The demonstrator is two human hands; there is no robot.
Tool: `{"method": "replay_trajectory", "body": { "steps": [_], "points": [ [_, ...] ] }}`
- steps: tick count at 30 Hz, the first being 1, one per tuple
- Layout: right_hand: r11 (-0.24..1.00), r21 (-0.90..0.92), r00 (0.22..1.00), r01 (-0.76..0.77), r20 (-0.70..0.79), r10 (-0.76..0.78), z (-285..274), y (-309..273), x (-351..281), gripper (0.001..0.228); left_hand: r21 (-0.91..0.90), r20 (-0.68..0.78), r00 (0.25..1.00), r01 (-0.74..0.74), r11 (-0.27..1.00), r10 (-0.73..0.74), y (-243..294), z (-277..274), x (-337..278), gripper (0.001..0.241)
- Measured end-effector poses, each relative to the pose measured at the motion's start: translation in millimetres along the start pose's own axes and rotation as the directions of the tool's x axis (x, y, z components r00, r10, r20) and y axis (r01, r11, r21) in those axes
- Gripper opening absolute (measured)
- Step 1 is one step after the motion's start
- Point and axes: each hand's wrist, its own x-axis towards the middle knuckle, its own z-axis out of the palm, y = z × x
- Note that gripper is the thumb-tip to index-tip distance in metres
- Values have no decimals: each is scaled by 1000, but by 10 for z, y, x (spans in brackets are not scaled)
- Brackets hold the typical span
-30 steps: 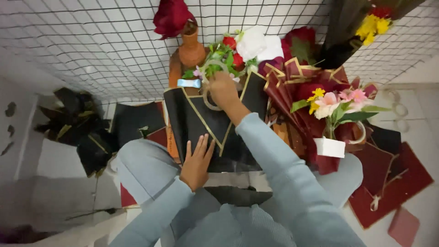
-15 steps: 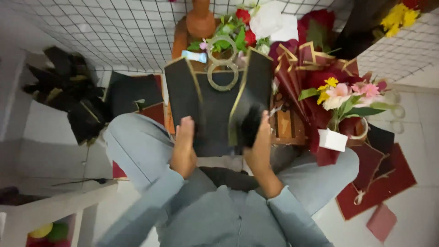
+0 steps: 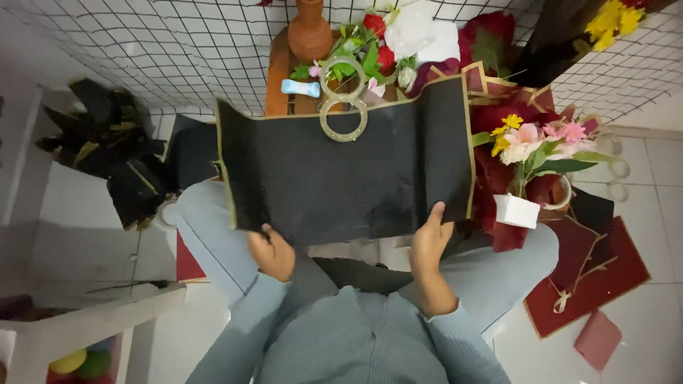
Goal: A person wraps a bouquet of flowers with black and gold paper, securing it with tape.
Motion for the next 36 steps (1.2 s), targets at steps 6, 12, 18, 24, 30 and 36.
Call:
{"method": "replay_trajectory", "body": {
  "steps": [6,12,18,24,30,36],
  "points": [
    [987,-3,987,163,6,-163,56,-228,-8,55,-32,-188,974,121,992,-125,2205,-699,400,31],
    [977,81,950,199,-260,-172,-296,917,444,33,-63,-29,991,127,990,-129,-132,-554,99,52],
    [118,-213,222,970,574,-788,202,-45,-193,67,-37,559,631,-629,777,537,1295,-679,315,78],
    [-68,-451,392,890,831,-394,452,219,-119,76,36,798,345,-846,531,494,1167,-536,433,107],
    [46,-333,334,942,912,-238,476,74,-86,97,-104,820,211,-859,500,533,1193,-625,601,89],
    [-8,-341,330,940,918,-221,480,232,-3,87,-59,876,149,-911,408,459,1167,-641,791,80]
  ]
}}
